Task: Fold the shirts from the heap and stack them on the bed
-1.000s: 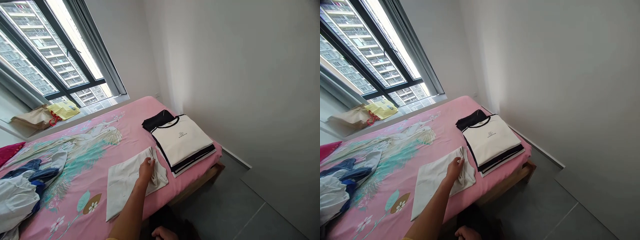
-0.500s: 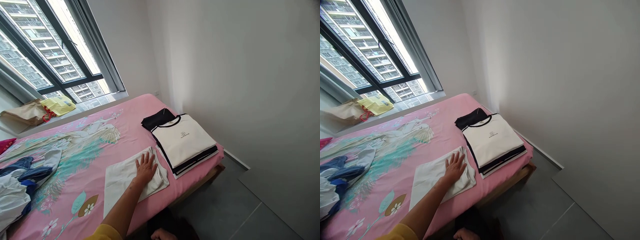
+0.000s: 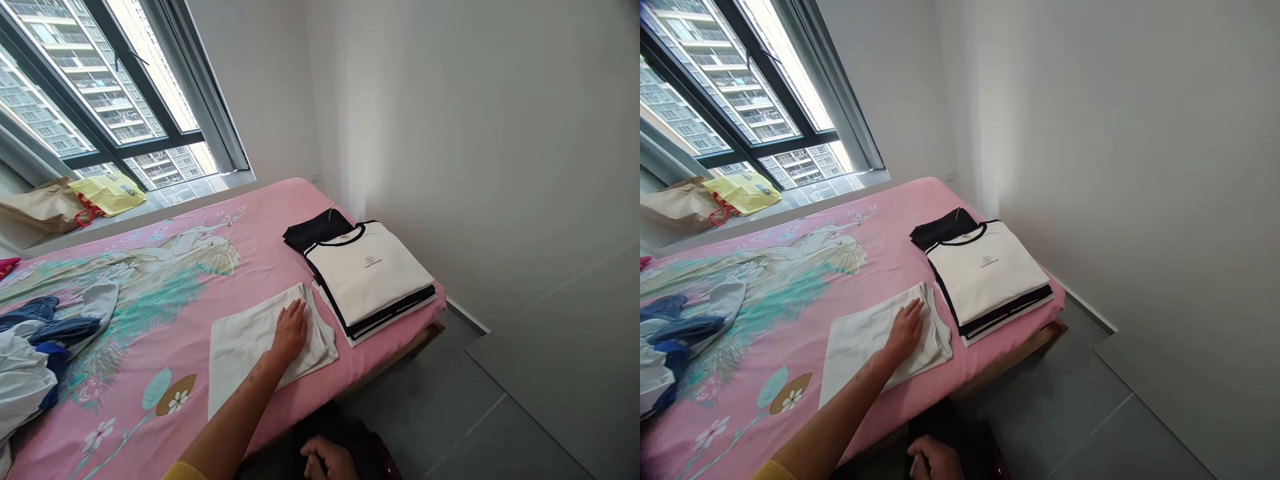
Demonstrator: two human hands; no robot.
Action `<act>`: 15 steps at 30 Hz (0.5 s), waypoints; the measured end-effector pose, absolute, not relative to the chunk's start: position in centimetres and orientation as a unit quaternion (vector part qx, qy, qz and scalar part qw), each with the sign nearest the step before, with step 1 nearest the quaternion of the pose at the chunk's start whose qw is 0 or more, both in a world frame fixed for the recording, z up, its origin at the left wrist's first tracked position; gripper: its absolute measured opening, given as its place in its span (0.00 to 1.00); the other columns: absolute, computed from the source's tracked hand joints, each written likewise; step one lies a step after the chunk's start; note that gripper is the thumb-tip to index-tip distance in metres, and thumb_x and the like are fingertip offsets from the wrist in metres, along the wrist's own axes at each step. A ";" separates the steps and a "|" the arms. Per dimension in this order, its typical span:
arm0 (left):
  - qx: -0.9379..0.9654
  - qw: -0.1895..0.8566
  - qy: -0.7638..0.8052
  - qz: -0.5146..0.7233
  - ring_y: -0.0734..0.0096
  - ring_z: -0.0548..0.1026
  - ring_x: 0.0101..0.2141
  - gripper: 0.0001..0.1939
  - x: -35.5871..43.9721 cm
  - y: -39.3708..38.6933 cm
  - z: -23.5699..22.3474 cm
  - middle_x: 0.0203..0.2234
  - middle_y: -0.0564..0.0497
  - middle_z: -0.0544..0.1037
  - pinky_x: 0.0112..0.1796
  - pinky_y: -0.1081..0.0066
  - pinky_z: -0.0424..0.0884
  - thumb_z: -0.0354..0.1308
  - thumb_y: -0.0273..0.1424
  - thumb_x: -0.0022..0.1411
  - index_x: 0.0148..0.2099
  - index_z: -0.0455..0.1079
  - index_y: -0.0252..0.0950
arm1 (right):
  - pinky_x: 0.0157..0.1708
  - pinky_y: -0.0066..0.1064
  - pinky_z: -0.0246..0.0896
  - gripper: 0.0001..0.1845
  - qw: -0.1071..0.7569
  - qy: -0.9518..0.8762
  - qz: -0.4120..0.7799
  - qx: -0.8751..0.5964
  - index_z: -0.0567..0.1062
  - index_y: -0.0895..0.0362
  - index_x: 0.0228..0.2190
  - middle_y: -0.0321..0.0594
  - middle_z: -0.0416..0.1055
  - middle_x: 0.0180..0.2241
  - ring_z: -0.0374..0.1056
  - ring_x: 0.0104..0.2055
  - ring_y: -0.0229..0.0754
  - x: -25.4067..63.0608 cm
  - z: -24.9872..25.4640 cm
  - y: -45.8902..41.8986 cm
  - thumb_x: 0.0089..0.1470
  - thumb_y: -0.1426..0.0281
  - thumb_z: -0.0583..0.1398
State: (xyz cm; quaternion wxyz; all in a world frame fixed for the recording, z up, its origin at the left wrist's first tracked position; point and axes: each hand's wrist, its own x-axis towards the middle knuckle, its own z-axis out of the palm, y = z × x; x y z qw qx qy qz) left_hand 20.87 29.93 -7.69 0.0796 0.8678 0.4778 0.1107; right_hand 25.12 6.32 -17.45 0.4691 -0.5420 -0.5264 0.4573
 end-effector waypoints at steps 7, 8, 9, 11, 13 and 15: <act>0.870 0.031 0.488 0.058 0.56 0.47 0.63 0.31 22.4 25.9 -9.8 0.64 0.43 0.51 0.59 0.46 0.40 0.39 0.43 0.65 0.65 0.51 0.33 | 0.29 0.24 0.58 0.11 0.464 -0.548 0.438 -0.540 0.73 0.57 0.33 0.35 0.71 0.23 0.68 0.26 0.35 25.7 -15.4 6.0 0.54 0.72 0.51; 0.869 0.030 0.491 0.048 0.56 0.46 0.64 0.32 22.5 25.8 -9.6 0.64 0.43 0.50 0.59 0.46 0.39 0.39 0.45 0.64 0.65 0.50 0.34 | 0.29 0.24 0.58 0.11 0.463 -0.548 0.439 -0.540 0.73 0.57 0.33 0.35 0.71 0.23 0.67 0.26 0.35 25.7 -15.3 6.0 0.55 0.72 0.51; 0.869 0.037 0.492 0.037 0.56 0.45 0.64 0.34 22.6 25.6 -9.4 0.65 0.43 0.48 0.59 0.46 0.38 0.39 0.48 0.63 0.65 0.49 0.36 | 0.29 0.24 0.58 0.11 0.462 -0.548 0.441 -0.540 0.73 0.57 0.33 0.35 0.71 0.23 0.67 0.26 0.35 25.8 -15.1 5.9 0.55 0.71 0.51; 0.872 0.054 0.486 0.025 0.54 0.44 0.64 0.38 22.3 25.4 -8.8 0.65 0.43 0.46 0.59 0.44 0.37 0.41 0.53 0.60 0.66 0.46 0.38 | 0.29 0.24 0.58 0.11 0.458 -0.544 0.445 -0.545 0.73 0.57 0.34 0.35 0.71 0.24 0.67 0.27 0.35 25.8 -14.9 5.8 0.56 0.71 0.50; 0.887 0.055 0.458 0.029 0.52 0.42 0.64 0.41 21.9 24.8 -8.3 0.66 0.44 0.43 0.59 0.43 0.33 0.43 0.56 0.57 0.67 0.44 0.41 | 0.30 0.24 0.58 0.12 0.456 -0.537 0.450 -0.549 0.73 0.57 0.34 0.35 0.71 0.24 0.67 0.28 0.36 25.8 -14.7 5.7 0.56 0.70 0.50; 0.902 0.051 0.427 0.035 0.52 0.41 0.64 0.42 21.6 23.9 -8.2 0.66 0.44 0.43 0.59 0.44 0.29 0.44 0.57 0.56 0.67 0.43 0.42 | 0.31 0.25 0.58 0.13 0.458 -0.532 0.454 -0.550 0.73 0.57 0.35 0.35 0.70 0.24 0.67 0.28 0.36 25.7 -14.5 5.6 0.57 0.70 0.50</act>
